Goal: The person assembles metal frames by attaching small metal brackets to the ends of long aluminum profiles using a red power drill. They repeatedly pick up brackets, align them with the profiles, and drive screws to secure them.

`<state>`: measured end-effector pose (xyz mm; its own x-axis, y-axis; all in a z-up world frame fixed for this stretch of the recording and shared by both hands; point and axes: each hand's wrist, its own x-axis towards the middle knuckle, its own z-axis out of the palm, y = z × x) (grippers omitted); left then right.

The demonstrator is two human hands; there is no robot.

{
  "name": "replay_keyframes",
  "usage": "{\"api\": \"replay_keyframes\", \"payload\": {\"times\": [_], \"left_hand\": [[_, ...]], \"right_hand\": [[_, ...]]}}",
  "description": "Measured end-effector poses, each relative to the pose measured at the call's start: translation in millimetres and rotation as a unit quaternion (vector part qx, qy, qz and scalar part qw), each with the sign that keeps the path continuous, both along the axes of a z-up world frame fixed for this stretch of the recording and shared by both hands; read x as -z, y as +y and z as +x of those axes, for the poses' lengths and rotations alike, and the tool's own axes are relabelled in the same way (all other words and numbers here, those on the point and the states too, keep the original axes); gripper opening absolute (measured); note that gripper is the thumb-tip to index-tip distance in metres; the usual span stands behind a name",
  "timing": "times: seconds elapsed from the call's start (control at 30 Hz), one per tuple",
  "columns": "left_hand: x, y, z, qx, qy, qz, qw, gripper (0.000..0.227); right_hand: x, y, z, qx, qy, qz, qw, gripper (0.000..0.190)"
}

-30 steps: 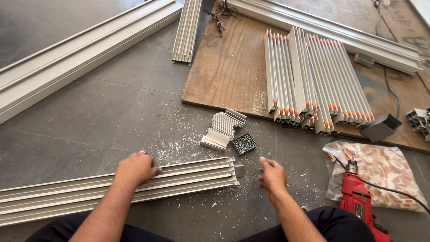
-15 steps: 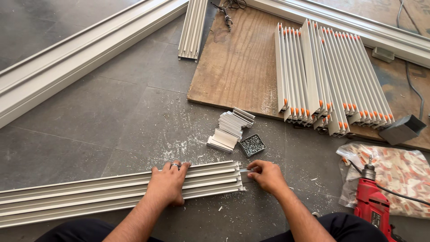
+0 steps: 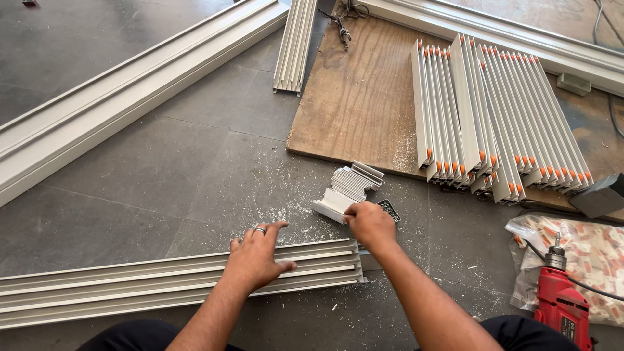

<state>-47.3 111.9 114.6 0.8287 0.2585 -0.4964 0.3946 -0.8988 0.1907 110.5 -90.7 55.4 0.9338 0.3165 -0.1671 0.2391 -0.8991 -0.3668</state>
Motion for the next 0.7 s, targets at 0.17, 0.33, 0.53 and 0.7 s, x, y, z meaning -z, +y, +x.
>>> {"api": "replay_keyframes", "payload": {"times": [0.17,0.33,0.53,0.7], "left_hand": [[10.7,-3.9,5.9,-0.051,-0.067,-0.067,0.994,0.084],[26.1,-10.5,14.7,-0.165,-0.187,-0.266,0.931,0.078],[40.2,-20.5,20.6,-0.324,-0.184,-0.617,0.693,0.059],[35.7,-30.8,18.3,-0.233,-0.196,-0.517,0.800,0.059]], "right_hand": [[-5.0,-13.8,-5.6,0.054,0.004,0.158,0.986,0.027],[-19.6,-11.6,-26.5,0.104,0.083,0.336,0.932,0.022],[-34.3,-12.2,-69.1,-0.124,-0.058,0.342,0.930,0.015],[-47.2,-19.4,-73.8,-0.062,-0.037,0.334,0.940,0.029]]}}
